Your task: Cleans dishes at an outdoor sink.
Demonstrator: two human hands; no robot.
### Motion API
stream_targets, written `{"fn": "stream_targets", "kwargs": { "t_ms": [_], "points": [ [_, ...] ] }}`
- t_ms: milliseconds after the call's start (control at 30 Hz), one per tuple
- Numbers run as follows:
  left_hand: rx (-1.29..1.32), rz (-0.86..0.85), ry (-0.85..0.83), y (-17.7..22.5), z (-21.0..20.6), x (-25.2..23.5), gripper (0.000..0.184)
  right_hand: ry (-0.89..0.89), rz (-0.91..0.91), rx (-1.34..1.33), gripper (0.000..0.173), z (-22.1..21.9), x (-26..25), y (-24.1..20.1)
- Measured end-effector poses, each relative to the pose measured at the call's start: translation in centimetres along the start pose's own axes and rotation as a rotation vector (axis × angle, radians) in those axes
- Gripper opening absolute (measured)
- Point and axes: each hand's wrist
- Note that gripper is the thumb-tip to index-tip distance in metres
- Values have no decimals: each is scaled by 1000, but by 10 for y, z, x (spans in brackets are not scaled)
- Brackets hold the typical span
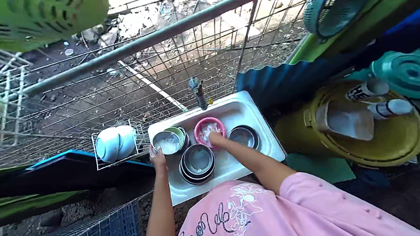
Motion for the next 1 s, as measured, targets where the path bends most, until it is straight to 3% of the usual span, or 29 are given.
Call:
{"fn": "stream_targets", "kwargs": {
  "t_ms": [100,167,233,300,433,600,667,767,867,933,1000],
  "points": [
    [12,72,-76,3,1,10,56,28,126,-52,37,5,2,8],
    [22,126,-125,6,2,17,56,100,208,-240,34,18,7,21],
    [11,134,-140,6,2,20,57,182,222,-531,31,38,34,35],
    [-41,65,-104,2,2,21,60,216,159,-648,29,54,63,58],
    [-100,-244,-45,14,-5,36,59,193,-88,-440,42,40,101,103],
    [-141,-404,-210,51,-38,68,53,-149,-51,123,54,-15,103,129],
    [-155,-421,-299,63,-57,82,48,-221,-28,217,48,-10,101,128],
    [-191,-434,-458,61,-84,99,42,-225,175,314,31,-8,93,150],
    [-120,-285,-680,49,-112,123,47,-22,348,103,25,-5,97,166],
    [-31,-16,-814,41,-128,148,55,183,362,-243,24,7,109,151],
    [83,230,-875,37,-144,169,65,249,280,-557,34,28,124,122]
  ]
}}
Point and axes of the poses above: each hand's wrist, its own x-axis away from the middle knuckle, its own z-axis out of the back of the hand, y = z × x
